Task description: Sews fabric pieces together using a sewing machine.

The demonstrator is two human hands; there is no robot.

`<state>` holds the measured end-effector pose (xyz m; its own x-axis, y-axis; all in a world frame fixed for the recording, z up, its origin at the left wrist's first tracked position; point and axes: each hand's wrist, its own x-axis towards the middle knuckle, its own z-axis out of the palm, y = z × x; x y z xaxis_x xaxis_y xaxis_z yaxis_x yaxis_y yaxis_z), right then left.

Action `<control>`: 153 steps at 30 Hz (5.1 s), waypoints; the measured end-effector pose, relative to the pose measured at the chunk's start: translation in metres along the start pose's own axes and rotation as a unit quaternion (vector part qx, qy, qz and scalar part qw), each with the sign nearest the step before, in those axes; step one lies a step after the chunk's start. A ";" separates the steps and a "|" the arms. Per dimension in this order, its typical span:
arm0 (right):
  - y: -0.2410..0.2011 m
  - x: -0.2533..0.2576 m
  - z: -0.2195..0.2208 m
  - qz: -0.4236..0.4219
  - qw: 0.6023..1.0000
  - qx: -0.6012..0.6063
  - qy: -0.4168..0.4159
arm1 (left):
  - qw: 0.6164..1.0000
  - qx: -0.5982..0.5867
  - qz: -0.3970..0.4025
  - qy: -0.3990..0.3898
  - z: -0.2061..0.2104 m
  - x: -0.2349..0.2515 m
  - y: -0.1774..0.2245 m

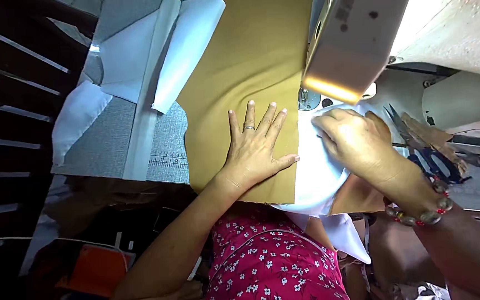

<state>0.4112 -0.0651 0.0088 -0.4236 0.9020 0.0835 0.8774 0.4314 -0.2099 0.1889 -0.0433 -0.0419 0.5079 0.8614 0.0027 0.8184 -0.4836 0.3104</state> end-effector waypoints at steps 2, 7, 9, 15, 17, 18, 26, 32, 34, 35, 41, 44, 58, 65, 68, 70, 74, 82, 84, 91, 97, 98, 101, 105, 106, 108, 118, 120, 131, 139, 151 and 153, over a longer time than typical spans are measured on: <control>-0.002 0.011 0.012 -0.073 0.993 0.062 0.066 | 1.000 -0.004 0.010 -0.011 -0.003 -0.001 -0.006; 0.005 0.028 0.042 -0.095 0.983 0.127 0.091 | 0.999 -0.014 0.034 -0.009 -0.006 -0.004 -0.019; 0.001 0.021 0.039 -0.112 0.982 0.123 0.086 | 0.999 -0.012 0.041 -0.005 -0.007 -0.006 -0.022; 0.002 0.032 0.046 -0.196 0.971 0.084 0.107 | 1.000 -0.001 0.024 -0.006 -0.009 -0.011 -0.025; 0.002 0.035 0.049 -0.243 0.959 0.099 0.108 | 1.000 0.019 -0.003 -0.003 -0.018 -0.018 -0.013; 0.002 0.037 0.049 -0.260 0.954 0.106 0.106 | 0.999 0.017 -0.004 0.034 -0.021 -0.024 -0.003; 0.008 0.041 0.053 -0.274 0.944 0.156 0.096 | 0.981 -0.094 -0.056 0.160 0.007 -0.052 0.038; 0.012 0.039 0.052 -0.249 0.951 0.150 0.102 | 0.981 -0.087 -0.073 0.156 0.007 -0.054 0.041; 0.014 0.040 0.052 -0.249 0.949 0.162 0.104 | 0.981 -0.088 -0.075 0.154 0.006 -0.053 0.042; 0.015 0.041 0.052 -0.252 0.948 0.167 0.101 | 0.981 -0.089 -0.076 0.153 0.006 -0.053 0.042; 0.019 0.044 0.045 -0.266 0.944 0.183 0.073 | 0.976 -0.105 -0.084 0.172 0.003 -0.049 0.038; 0.019 0.046 0.044 -0.269 0.943 0.184 0.069 | 0.972 -0.138 -0.096 0.166 -0.002 -0.048 0.034; 0.011 0.041 0.051 -0.287 0.946 0.089 0.123 | 0.986 -0.057 0.036 0.153 -0.007 -0.044 0.016; 0.019 0.023 0.064 -0.339 0.919 0.016 0.199 | 0.955 -0.080 0.273 0.085 -0.010 -0.009 -0.027; 0.029 0.022 0.063 -0.339 0.919 0.030 0.200 | 0.956 -0.083 0.280 0.015 -0.004 0.004 -0.047; 0.036 0.020 0.055 -0.300 0.936 0.033 0.179 | 0.963 -0.071 0.260 0.011 0.000 0.003 -0.040; 0.023 0.007 0.022 -0.057 0.994 0.043 0.083 | 0.977 -0.072 0.194 0.042 0.009 -0.006 -0.016; -0.013 -0.001 0.060 0.085 0.985 0.084 0.121 | 0.982 -0.079 0.167 0.037 0.008 0.000 -0.011; -0.003 0.002 0.066 0.090 0.986 0.054 0.129 | 0.983 -0.074 0.164 0.034 0.007 0.004 -0.012; 0.008 0.016 0.060 0.116 0.986 0.027 0.119 | 0.988 -0.056 0.140 0.019 0.008 0.025 -0.016; 0.018 0.028 0.052 0.127 0.985 0.047 0.104 | 0.992 -0.048 0.120 0.012 0.006 0.046 -0.020; 0.024 0.033 0.057 0.126 0.984 0.050 0.116 | 0.992 -0.045 0.118 0.012 0.007 0.048 -0.020; 0.026 0.034 0.057 0.125 0.983 0.057 0.124 | 0.993 -0.041 0.115 0.010 0.007 0.051 -0.021; 0.025 0.034 0.055 0.128 0.983 0.061 0.117 | 0.993 -0.043 0.108 0.000 0.006 0.051 -0.021; 0.029 0.037 0.060 0.132 0.982 0.058 0.119 | 0.993 -0.040 0.108 -0.001 0.006 0.051 -0.020; 0.035 0.043 0.065 0.145 0.983 0.047 0.103 | 0.993 -0.037 0.111 0.002 0.007 0.051 -0.020; 0.049 0.055 0.058 0.174 0.979 0.068 0.087 | 0.990 -0.025 0.136 0.034 0.019 0.080 -0.037; 0.064 0.069 0.063 0.145 0.986 0.044 0.066 | 0.988 -0.036 0.150 0.030 0.012 0.083 -0.038; 0.003 0.005 0.015 0.075 0.973 0.022 0.219 | 0.989 -0.075 0.087 0.092 0.000 0.059 0.000; -0.026 -0.066 0.081 0.125 0.967 0.028 0.220 | 0.997 -0.026 0.060 0.043 0.017 0.045 -0.001; -0.041 -0.047 0.048 0.101 0.979 0.026 0.175 | 0.988 -0.053 0.104 0.100 0.018 0.050 -0.007; -0.030 -0.024 0.025 0.124 0.972 0.140 0.144 | 0.989 -0.051 0.102 0.096 0.018 0.051 -0.006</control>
<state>0.3892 -0.1002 -0.0115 -0.0907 0.9619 0.2578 0.8310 0.2158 -0.5126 0.2145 0.0008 -0.0613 0.5905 0.7663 0.2531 0.6679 -0.6401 0.3798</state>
